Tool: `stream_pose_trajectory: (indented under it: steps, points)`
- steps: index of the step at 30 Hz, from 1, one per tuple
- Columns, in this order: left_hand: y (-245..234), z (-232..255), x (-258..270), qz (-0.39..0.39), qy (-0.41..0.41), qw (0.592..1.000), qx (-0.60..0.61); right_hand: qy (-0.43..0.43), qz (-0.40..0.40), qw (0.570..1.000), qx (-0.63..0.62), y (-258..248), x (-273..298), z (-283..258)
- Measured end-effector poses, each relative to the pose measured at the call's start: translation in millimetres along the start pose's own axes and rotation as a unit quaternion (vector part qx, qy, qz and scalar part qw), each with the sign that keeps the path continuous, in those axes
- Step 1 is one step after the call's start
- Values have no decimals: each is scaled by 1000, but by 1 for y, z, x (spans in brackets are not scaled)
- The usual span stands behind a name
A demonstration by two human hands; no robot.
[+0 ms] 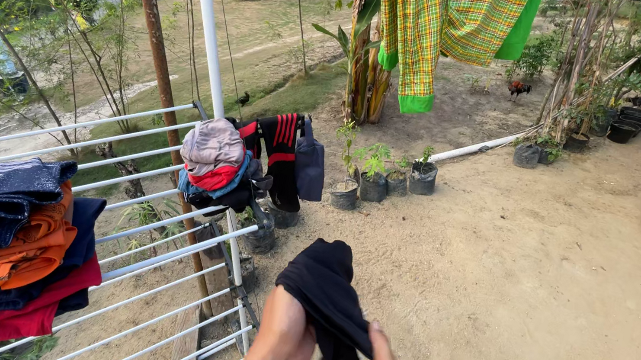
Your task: The person folds a black garment, a pile of clothes, and a patterned cloth by hand on a laundry rack.
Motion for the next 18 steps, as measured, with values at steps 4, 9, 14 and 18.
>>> stream_pose_trajectory:
  steps: [4, 9, 14, 18]
  points:
    - [0, 32, 6, 39, -71, 984, -159, 19, 41, 999, 15, -26, 1, -21]
    - [3, 63, 7, -4, -118, 977, -178, -157, -122, 980, -29, -15, 8, -76]
    - [-9, 74, 13, 2, -123, 974, -190, -220, -217, 949, -59, -16, 33, -113]
    - [-18, 77, 13, -9, -119, 971, -208, -219, -286, 931, -50, -17, 40, -127]
Point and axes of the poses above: each hand's wrist, its own x-axis away from the middle knuckle, its own y-axis out of the palm, z = x × y, the point moved 4 cm from there along -x, towards the middle knuckle, and after that the axes turned 5 degrees about -y, right-handed, at the moved point
